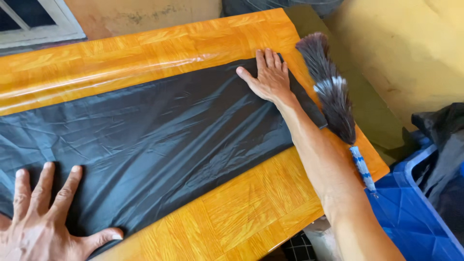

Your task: The person folds a large black tarp with red accents on a wooden table. They repeatedly fold the tarp in half lengthwise and then roll it tightly into a compact bundle. Finally, they place the folded tarp into a white plastic crate.

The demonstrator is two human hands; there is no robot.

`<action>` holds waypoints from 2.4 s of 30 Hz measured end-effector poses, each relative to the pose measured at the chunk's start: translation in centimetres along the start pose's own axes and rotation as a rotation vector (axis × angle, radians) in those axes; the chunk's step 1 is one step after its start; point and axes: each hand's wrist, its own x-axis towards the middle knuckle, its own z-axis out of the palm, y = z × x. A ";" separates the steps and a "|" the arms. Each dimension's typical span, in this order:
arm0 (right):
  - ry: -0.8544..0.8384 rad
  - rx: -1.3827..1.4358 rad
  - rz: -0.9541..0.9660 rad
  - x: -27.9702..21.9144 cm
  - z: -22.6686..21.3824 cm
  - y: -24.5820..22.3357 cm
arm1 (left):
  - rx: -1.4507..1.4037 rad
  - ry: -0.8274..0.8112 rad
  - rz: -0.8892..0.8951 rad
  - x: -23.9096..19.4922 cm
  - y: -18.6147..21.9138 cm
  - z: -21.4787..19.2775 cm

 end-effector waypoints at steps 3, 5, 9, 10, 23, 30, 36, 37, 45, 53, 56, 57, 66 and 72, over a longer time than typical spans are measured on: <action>0.035 0.003 -0.023 -0.2 -0.1 -0.3 | 0.057 -0.076 -0.007 0.1 0.4 -0.6; 0.031 0.018 -0.025 -0.4 0.0 -0.6 | 0.087 -0.141 -0.015 -0.2 0.4 -0.8; 0.075 0.007 -0.056 -0.3 0.8 0.1 | 0.037 -0.253 -0.009 0.2 0.5 -1.6; 0.081 -0.001 -0.050 -0.1 0.8 0.1 | 0.017 -0.376 -0.044 0.9 0.6 -2.0; 0.068 -0.007 -0.053 0.0 1.0 0.1 | -0.271 -0.461 0.014 7.3 7.7 -3.4; 0.088 0.025 -0.062 -0.2 0.7 -0.1 | -0.270 -0.257 0.232 5.7 10.9 -0.9; 0.187 -0.098 -0.265 -5.2 -2.1 -5.1 | -0.218 -0.104 0.245 5.3 11.0 0.0; 0.236 -0.160 -0.425 -7.1 -2.6 -6.5 | -0.209 -0.131 0.239 5.4 11.1 0.0; 0.219 -0.062 -0.862 -19.9 5.2 -10.7 | -0.191 -0.195 0.271 5.6 10.6 1.7; 0.008 -0.163 -0.267 -13.7 2.3 5.7 | -0.210 -0.152 0.198 5.4 10.9 0.6; 0.084 -0.117 -0.133 -12.9 2.7 8.0 | -0.246 -0.144 0.198 5.1 10.8 0.3; 0.067 -0.118 -0.087 -13.1 2.5 7.5 | -0.261 -0.120 0.186 4.9 10.5 0.3; 0.027 -0.083 -0.071 -13.2 2.0 6.6 | -0.097 -0.066 -0.230 0.0 -1.7 -1.4; -0.010 -0.089 -0.026 -13.4 1.7 6.6 | -0.223 0.249 -0.340 -2.2 -5.8 1.3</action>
